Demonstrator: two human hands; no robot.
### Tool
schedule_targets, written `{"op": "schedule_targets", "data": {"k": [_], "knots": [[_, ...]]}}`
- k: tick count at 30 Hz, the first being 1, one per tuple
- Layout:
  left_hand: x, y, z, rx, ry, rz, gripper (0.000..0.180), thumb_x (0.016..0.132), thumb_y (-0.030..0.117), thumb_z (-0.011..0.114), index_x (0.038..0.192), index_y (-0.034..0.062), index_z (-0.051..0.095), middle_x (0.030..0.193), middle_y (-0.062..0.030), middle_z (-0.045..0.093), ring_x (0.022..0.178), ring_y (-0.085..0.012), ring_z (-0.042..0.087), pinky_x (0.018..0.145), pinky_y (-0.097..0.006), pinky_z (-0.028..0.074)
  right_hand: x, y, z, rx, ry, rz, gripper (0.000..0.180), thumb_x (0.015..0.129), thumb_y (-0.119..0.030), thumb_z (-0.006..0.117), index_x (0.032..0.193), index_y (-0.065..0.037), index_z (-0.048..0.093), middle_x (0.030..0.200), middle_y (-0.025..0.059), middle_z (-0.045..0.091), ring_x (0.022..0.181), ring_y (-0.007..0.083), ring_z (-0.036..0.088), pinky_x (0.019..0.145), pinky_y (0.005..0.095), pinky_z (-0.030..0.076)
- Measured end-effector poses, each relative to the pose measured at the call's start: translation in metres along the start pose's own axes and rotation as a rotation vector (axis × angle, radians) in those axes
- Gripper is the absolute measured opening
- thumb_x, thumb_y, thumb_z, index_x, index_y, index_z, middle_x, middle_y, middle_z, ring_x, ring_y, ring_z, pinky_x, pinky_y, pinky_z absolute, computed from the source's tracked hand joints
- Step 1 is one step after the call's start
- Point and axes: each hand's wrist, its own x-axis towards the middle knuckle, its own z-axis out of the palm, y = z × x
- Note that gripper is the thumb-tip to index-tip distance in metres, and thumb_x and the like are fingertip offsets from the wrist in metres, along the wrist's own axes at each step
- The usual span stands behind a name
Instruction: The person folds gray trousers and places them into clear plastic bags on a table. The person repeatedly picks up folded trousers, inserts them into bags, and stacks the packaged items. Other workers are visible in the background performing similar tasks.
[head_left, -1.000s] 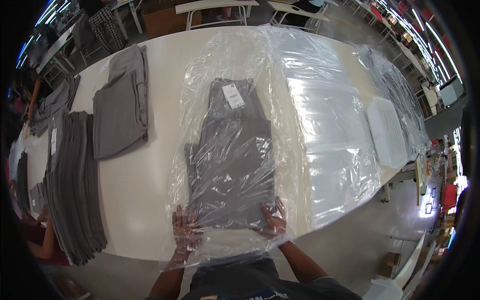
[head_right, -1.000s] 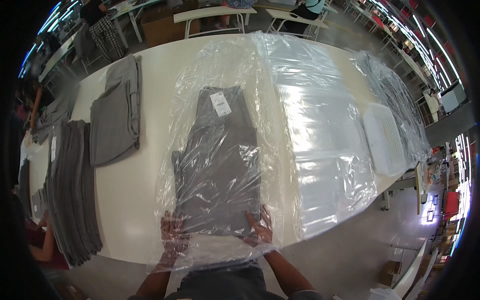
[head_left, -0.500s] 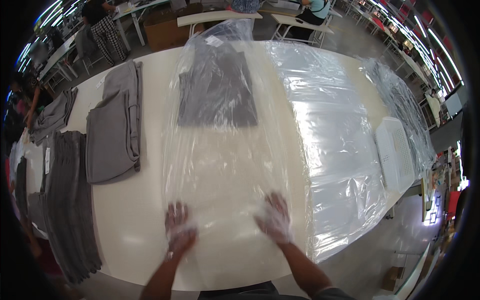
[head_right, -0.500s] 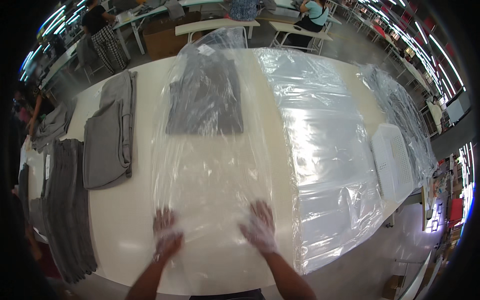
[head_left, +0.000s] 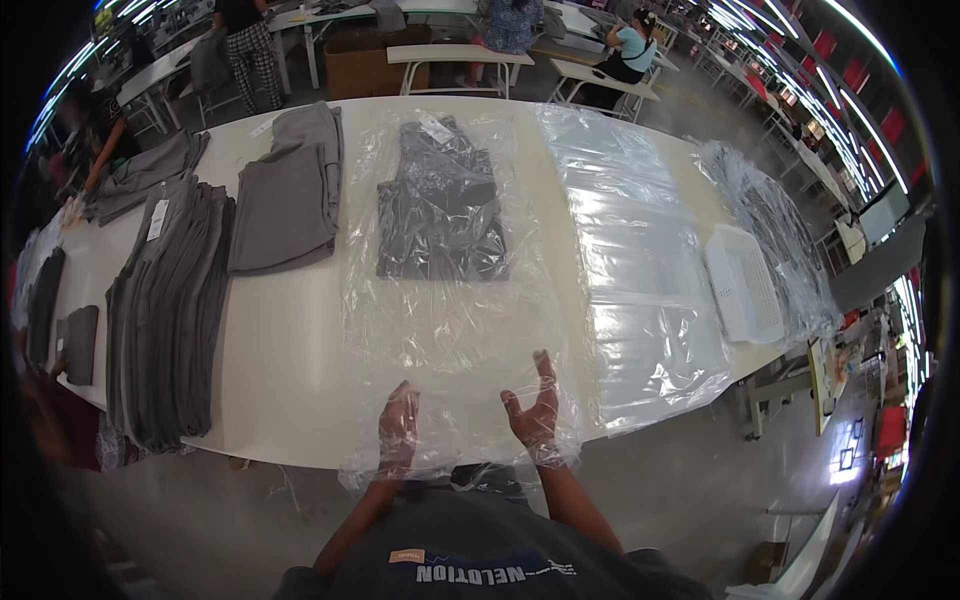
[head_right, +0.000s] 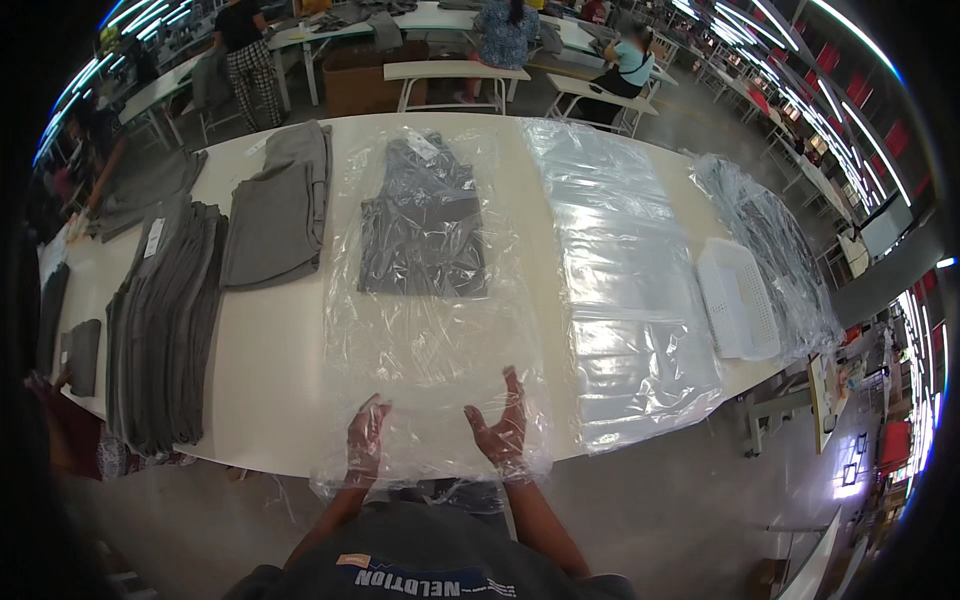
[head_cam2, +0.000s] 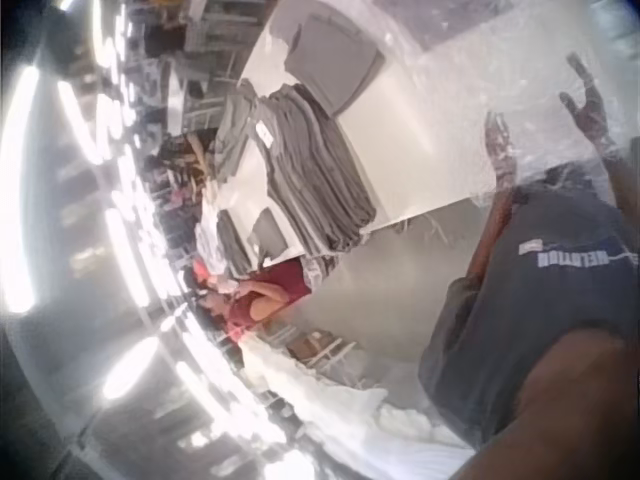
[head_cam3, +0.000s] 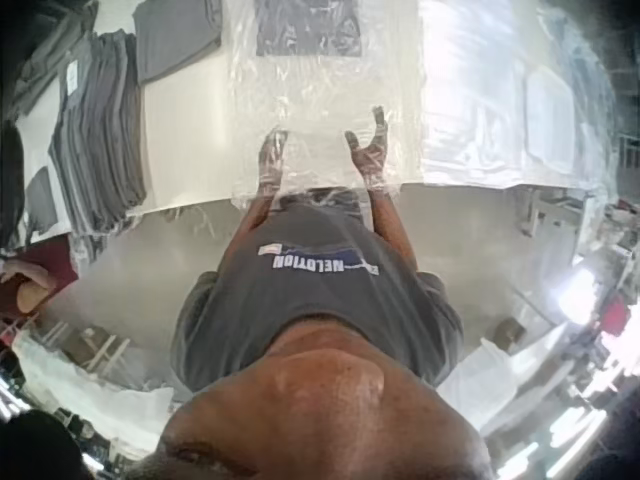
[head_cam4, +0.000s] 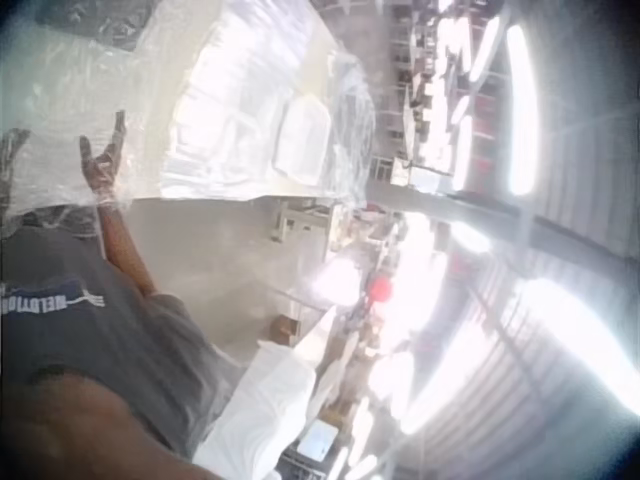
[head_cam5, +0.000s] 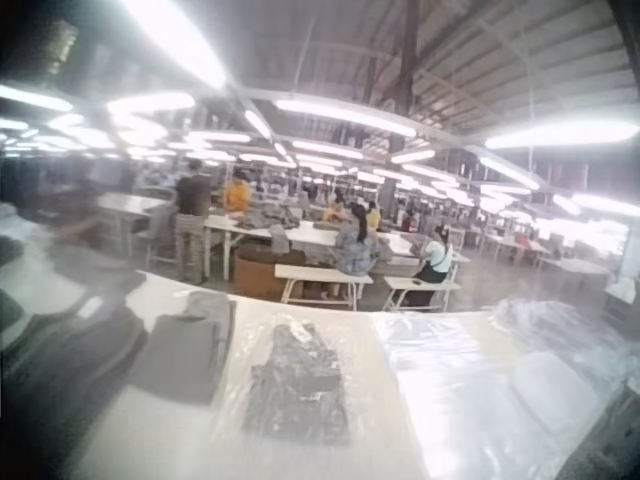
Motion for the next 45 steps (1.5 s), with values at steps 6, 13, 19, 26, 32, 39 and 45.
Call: {"op": "schedule_targets", "data": {"k": [6,13,19,26,32,39,45], "knots": [[0.036,0.098,0.095,-0.962,-0.204,-0.249,0.072,0.093,0.056,0.045,0.137,-0.0009,0.043,0.14,-0.0186,0.048,0.133,-0.0318,0.043,0.115,-0.047,0.029,0.027,0.071,0.092,0.155,-0.196,-0.148,0.035,0.092,-0.019,0.06,0.124,-0.006,0.057,0.115,0.0132,0.063,0.111,0.0281,0.058,0.095,0.0371,0.046],[0.059,0.013,0.055,-0.546,-0.161,-0.127,0.032,0.097,0.022,0.055,0.122,0.0032,0.058,0.121,-0.0151,0.062,0.106,-0.0236,0.063,0.09,-0.037,0.053,0.121,0.074,0.125,1.201,-0.238,0.454,0.037,0.094,-0.024,0.057,0.127,-0.007,0.055,0.113,0.0108,0.063,0.11,0.0259,0.058,0.095,0.0365,0.048],[0.186,0.021,0.128,1.455,0.293,0.604,0.031,0.095,0.029,0.054,0.112,0.0049,0.064,0.124,-0.0194,0.058,0.114,-0.0283,0.057,0.099,-0.042,0.044,0.129,0.12,0.175,0.566,-0.117,0.273,0.035,0.094,-0.025,0.057,0.125,-0.006,0.056,0.113,0.0108,0.063,0.109,0.0261,0.058,0.094,0.0368,0.048],[0.257,0.001,0.031,1.612,0.4,0.401,0.025,0.091,0.026,0.057,0.104,0.0058,0.065,0.113,-0.0166,0.059,0.104,-0.028,0.058,0.092,-0.042,0.046,0.179,0.159,0.219,0.155,-0.016,0.204,0.034,0.095,-0.025,0.056,0.123,-0.005,0.056,0.112,0.0109,0.063,0.107,0.0264,0.059,0.093,0.0372,0.048],[0.276,-0.005,0.01,1.604,0.405,0.392,0.02,0.088,0.024,0.06,0.097,0.0067,0.065,0.103,-0.0143,0.06,0.096,-0.0278,0.059,0.085,-0.042,0.047,0.196,0.193,0.197,0.024,-0.059,0.203,0.034,0.095,-0.026,0.056,0.121,-0.005,0.057,0.112,0.0109,0.063,0.105,0.0267,0.059,0.092,0.0375,0.048],[0.265,0.002,0.004,1.581,0.451,0.398,0.014,0.085,0.021,0.062,0.089,0.0077,0.065,0.091,-0.0115,0.061,0.086,-0.0275,0.061,0.077,-0.042,0.048,0.2,0.206,0.179,-0.052,-0.122,0.189,0.033,0.095,-0.026,0.056,0.119,-0.004,0.057,0.111,0.011,0.063,0.104,0.027,0.059,0.091,0.0379,0.048],[0.305,0.0,-0.009,1.681,0.512,0.342,0.01,0.082,0.018,0.065,0.083,0.0085,0.065,0.081,-0.0091,0.063,0.077,-0.0273,0.062,0.07,-0.042,0.05,0.225,0.217,0.174,-0.088,-0.111,0.154,0.032,0.095,-0.026,0.055,0.117,-0.003,0.058,0.111,0.011,0.063,0.102,0.0272,0.059,0.09,0.0383,0.048]]}}
